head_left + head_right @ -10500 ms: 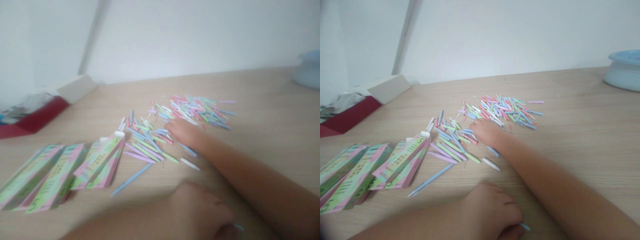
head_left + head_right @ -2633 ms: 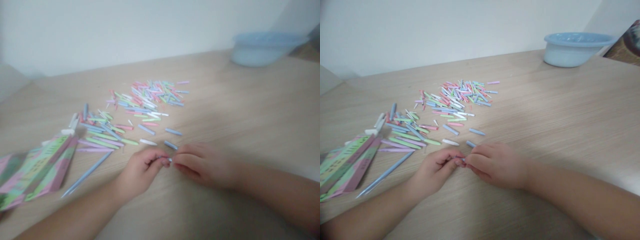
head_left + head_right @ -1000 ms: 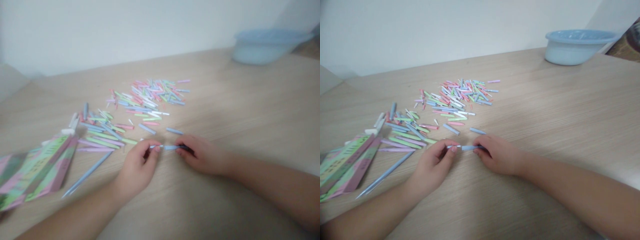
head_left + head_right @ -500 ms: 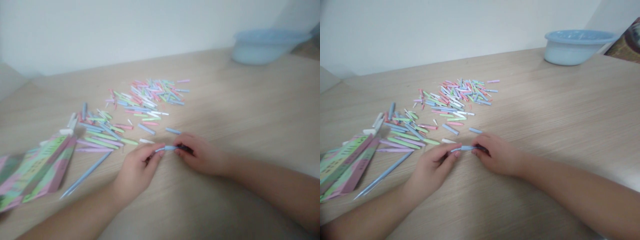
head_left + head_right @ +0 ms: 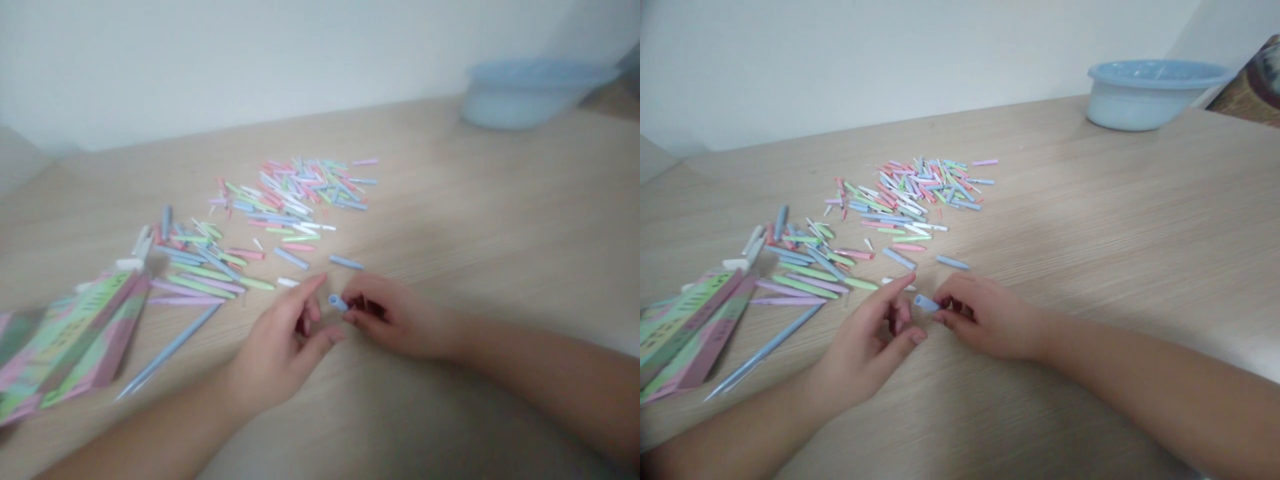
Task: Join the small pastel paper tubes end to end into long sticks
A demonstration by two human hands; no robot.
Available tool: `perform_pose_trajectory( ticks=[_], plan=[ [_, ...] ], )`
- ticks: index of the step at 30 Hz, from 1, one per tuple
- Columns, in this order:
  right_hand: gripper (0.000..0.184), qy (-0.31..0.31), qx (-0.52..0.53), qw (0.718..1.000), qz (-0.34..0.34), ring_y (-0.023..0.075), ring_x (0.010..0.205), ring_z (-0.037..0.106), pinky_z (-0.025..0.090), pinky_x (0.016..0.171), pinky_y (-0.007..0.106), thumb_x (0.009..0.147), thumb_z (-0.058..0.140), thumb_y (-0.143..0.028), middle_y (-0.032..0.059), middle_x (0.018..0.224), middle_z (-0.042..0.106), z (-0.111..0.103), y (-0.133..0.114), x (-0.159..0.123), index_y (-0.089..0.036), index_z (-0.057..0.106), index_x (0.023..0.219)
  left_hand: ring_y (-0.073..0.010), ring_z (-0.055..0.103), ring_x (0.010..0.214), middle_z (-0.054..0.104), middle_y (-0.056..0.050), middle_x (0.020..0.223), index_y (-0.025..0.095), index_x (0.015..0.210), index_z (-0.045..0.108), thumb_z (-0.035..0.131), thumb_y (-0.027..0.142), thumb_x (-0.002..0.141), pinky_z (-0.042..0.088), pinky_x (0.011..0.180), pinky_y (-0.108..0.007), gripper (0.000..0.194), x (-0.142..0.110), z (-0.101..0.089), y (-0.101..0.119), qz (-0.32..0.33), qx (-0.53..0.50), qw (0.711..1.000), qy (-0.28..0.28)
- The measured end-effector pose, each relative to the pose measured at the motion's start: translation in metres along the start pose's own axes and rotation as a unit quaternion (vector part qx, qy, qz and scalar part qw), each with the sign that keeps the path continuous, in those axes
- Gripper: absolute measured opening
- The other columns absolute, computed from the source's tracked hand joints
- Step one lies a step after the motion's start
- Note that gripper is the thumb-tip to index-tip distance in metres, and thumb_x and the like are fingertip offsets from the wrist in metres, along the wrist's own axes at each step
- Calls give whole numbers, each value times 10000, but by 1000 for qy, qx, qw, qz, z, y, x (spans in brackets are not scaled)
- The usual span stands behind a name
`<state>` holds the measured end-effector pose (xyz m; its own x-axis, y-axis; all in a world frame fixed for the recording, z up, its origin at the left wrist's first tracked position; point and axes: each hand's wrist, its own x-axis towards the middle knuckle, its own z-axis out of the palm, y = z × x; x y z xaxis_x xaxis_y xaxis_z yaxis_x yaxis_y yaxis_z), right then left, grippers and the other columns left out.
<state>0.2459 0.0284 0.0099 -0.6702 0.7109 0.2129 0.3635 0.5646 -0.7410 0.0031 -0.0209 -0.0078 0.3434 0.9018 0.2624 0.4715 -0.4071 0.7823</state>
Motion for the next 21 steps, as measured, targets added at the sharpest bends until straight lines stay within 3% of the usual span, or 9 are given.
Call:
perform_pose_trajectory(
  ticks=[2, 5, 11, 14, 17, 21],
  plan=[
    [76, 23, 46, 998, 23, 155, 740, 652, 556, 675, 289, 1017, 622, -291, 14, 895, 678, 3, 2, -2, -217, 625, 1033, -163, 607, 793, 620, -19, 977, 310, 1494, 505, 688, 300, 995, 532, 711, -292, 532, 1, -1, 1, 14, 14, 1000, 4],
    [136, 48, 127, 990, 39, 173, 808, 700, 597, 708, 304, 1016, 623, -316, 22, 951, 700, 7, 6, -5, -231, 602, 1120, -189, 614, 872, 624, -37, 982, 276, 1370, 586, 691, 293, 993, 533, 753, -312, 392, 3, -3, 3, 39, 47, 998, 9],
    [142, 31, 198, 980, 15, 208, 1036, 727, 624, 838, 342, 1028, 636, -308, 65, 1161, 730, 9, 8, -8, -244, 603, 1151, -241, 622, 1039, 661, -74, 1094, 257, 1311, 601, 690, 264, 989, 533, 898, -392, 334, 7, -2, 2, 48, 94, 994, 27],
    [142, 55, 121, 991, -13, 195, 938, 722, 610, 784, 325, 1030, 631, -305, 53, 1079, 730, 4, 7, -11, -249, 600, 1157, -237, 624, 1056, 661, -76, 1140, 252, 1319, 589, 707, 235, 966, 531, 908, -385, 373, 8, 0, 0, 35, 90, 995, 21],
    [177, 92, 27, 991, -89, 186, 895, 699, 585, 802, 327, 1018, 634, -260, 36, 1011, 713, -4, 4, -13, -255, 584, 1187, -226, 628, 1031, 660, -66, 1121, 245, 1291, 598, 715, 231, 957, 529, 894, -371, 354, 8, 1, -1, 30, 86, 996, 6],
    [185, 47, -36, 990, -126, 208, 1002, 692, 580, 888, 360, 1040, 571, -218, 59, 1089, 706, -14, -5, -12, -245, 566, 1223, -226, 631, 1030, 666, -57, 1110, 247, 1265, 603, 721, 241, 956, 532, 905, -378, 331, 7, 1, -1, 28, 88, 996, -4]
  ],
)
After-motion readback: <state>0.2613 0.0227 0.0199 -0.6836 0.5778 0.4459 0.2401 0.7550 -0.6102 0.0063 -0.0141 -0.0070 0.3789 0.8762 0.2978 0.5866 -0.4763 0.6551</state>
